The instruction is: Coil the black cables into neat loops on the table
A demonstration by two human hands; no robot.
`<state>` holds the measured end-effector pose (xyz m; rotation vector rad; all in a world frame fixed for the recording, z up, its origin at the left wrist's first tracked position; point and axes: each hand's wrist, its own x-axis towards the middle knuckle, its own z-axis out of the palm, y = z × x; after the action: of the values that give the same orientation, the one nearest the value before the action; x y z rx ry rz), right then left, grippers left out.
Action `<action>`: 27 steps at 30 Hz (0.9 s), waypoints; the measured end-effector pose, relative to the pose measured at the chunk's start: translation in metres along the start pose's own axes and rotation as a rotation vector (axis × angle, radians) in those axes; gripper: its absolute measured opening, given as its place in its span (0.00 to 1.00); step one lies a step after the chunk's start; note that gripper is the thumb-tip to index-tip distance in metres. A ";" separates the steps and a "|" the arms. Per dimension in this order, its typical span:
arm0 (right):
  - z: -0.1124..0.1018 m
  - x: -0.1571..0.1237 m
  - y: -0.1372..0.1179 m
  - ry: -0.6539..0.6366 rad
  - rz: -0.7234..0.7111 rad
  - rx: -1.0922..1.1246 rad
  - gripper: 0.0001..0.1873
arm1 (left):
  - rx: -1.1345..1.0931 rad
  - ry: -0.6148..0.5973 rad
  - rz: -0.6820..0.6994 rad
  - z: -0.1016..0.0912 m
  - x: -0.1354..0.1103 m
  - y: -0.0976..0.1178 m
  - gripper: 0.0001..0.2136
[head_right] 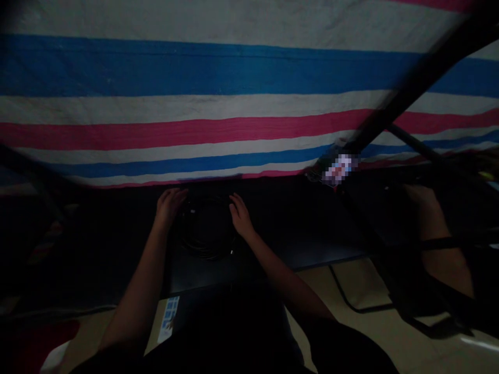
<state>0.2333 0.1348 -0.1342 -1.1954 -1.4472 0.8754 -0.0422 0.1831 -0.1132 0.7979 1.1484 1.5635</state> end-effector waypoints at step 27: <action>0.015 0.023 -0.004 -0.269 -0.119 -0.087 0.21 | -0.002 -0.249 -0.161 0.001 0.037 -0.009 0.17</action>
<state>0.2180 0.1569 -0.1278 -1.0722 -1.7700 0.9248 -0.0483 0.2190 -0.1234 0.8506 1.0032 1.2930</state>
